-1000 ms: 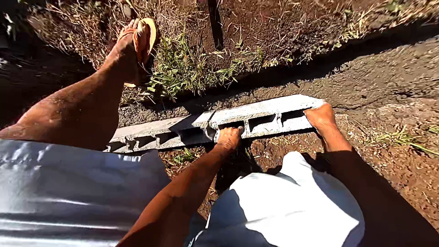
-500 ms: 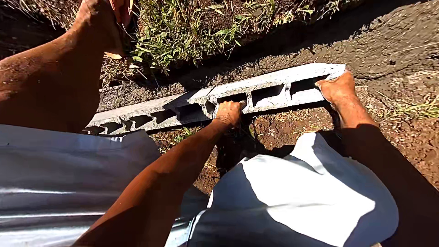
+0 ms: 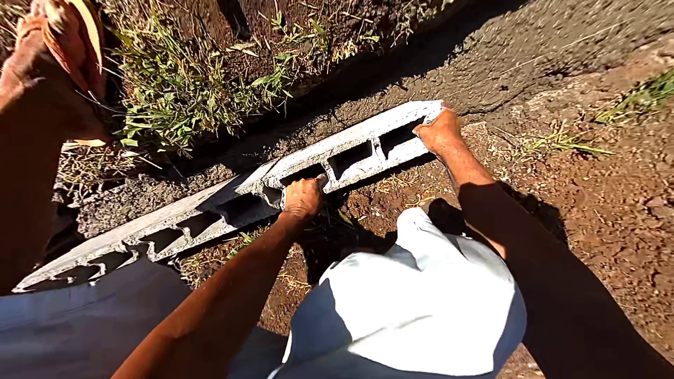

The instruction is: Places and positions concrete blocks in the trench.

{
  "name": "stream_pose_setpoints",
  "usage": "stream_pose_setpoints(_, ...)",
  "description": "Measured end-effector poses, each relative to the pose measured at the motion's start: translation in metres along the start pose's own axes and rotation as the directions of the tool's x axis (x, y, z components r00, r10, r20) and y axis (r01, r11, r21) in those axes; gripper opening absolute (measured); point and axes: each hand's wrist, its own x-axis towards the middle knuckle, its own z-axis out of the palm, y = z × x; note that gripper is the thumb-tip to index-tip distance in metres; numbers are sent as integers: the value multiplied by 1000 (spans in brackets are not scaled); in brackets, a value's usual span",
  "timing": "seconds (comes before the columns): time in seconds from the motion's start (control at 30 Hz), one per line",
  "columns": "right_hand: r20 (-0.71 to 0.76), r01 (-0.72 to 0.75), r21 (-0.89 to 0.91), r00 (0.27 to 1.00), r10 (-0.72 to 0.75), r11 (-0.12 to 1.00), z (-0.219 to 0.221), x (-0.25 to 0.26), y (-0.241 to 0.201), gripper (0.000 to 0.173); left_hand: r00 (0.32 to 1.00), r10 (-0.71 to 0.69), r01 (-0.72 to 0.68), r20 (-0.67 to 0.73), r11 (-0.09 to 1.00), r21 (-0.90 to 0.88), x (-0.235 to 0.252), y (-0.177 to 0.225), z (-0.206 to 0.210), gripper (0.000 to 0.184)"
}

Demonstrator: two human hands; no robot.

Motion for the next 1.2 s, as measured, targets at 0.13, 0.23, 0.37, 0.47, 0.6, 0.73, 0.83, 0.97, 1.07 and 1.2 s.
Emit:
stream_pose_setpoints(0.13,213,-254,25,946,243,967,1,32,5,77,1000,-14,14,13,1000,21,5,-2,1,29)
stream_pose_setpoints(0.23,203,-249,15,949,241,968,1,29,4,75,998,-33,32,52,999,10,1,2,-5,31)
stream_pose_setpoints(0.37,195,-250,6,950,245,968,2,31,4,73,994,-21,20,112,1000,15,1,4,-15,33)
stream_pose_setpoints(0.47,189,-261,18,949,253,965,4,31,4,71,990,-7,6,140,1000,9,2,5,-22,35)
stream_pose_setpoints(0.6,180,-251,80,956,234,965,1,8,11,64,988,19,-16,155,1000,-20,-1,4,-22,35)
stream_pose_setpoints(0.73,174,-209,55,965,196,976,7,26,18,65,986,40,-33,160,999,-43,1,1,-23,35)
stream_pose_setpoints(0.83,177,-215,66,964,201,974,14,29,21,73,987,34,-26,159,998,-55,2,-2,-20,34)
stream_pose_setpoints(0.97,186,-191,46,966,180,981,9,35,30,66,985,56,-43,162,996,-81,3,5,-20,36)
stream_pose_setpoints(1.07,167,-210,40,965,200,977,12,29,11,62,984,74,-57,162,993,-106,1,-6,-21,36)
stream_pose_setpoints(1.2,190,-217,21,959,209,976,4,24,23,64,986,67,-49,154,991,-121,2,-2,-17,35)
